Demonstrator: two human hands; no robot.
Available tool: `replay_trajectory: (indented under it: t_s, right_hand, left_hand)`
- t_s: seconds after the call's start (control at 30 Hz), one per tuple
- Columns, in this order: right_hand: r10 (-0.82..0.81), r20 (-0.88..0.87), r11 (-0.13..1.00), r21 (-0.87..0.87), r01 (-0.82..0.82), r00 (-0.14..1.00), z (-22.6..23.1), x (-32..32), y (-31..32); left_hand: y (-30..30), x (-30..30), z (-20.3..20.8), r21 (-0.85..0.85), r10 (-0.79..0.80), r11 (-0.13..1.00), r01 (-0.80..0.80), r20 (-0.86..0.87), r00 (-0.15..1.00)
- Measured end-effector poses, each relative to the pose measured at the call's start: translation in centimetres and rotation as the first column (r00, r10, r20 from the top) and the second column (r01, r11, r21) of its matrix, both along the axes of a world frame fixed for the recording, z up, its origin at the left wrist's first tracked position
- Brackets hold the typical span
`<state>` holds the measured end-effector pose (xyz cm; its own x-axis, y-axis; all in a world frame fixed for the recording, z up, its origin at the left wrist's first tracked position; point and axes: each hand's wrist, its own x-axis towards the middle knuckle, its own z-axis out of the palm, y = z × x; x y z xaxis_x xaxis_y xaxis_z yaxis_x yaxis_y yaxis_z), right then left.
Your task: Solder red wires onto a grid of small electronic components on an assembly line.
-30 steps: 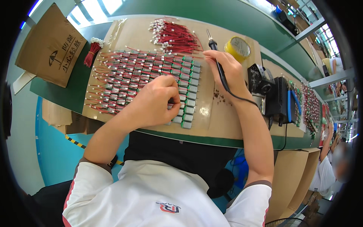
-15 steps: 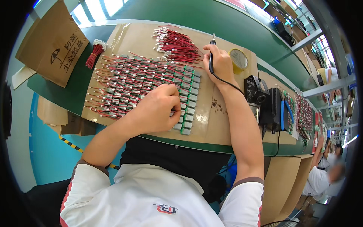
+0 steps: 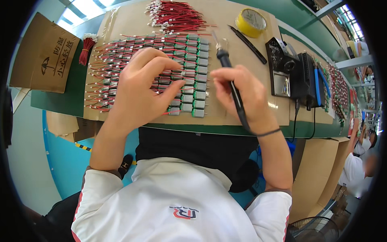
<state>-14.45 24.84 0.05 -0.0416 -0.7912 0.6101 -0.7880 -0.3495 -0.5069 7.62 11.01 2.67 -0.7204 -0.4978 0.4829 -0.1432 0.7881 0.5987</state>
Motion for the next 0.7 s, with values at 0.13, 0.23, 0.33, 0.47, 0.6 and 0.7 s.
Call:
replay_trajectory:
  t_s: [0.13, 0.23, 0.33, 0.47, 0.6, 0.7]
  right_hand:
    - [0.064, 0.117, 0.995, 0.066, -0.072, 0.991, -0.5, 2.1, 2.3]
    - [0.047, 0.118, 0.998, 0.031, -0.051, 0.992, -0.9, 2.6, 2.7]
    - [0.062, 0.280, 0.997, 0.035, -0.075, 0.958, -1.4, 2.6, 2.9]
    - [0.106, 0.508, 0.989, 0.033, -0.143, 0.855, -2.1, 2.3, 3.1]
    - [0.120, 0.526, 0.988, 0.022, -0.155, 0.842, -2.5, 2.2, 3.3]
    - [0.129, 0.532, 0.987, 0.014, -0.161, 0.837, -2.5, 2.3, 3.1]
  left_hand:
    - [1.4, -0.5, -0.2, -0.154, -0.173, 0.974, 0.167, -0.024, 0.985]
    - [2.2, -1.0, -0.9, -0.115, -0.290, 0.949, 0.292, 0.041, 0.956]
    - [2.6, -0.9, -1.3, -0.070, -0.258, 0.963, 0.259, 0.020, 0.966]
    - [2.7, -0.5, -1.4, 0.081, -0.193, 0.977, 0.197, -0.050, 0.980]
    - [2.8, -0.5, -1.5, 0.126, -0.165, 0.976, 0.177, -0.100, 0.981]
    - [3.2, -0.5, -1.6, 0.167, -0.136, 0.975, 0.150, -0.093, 0.986]
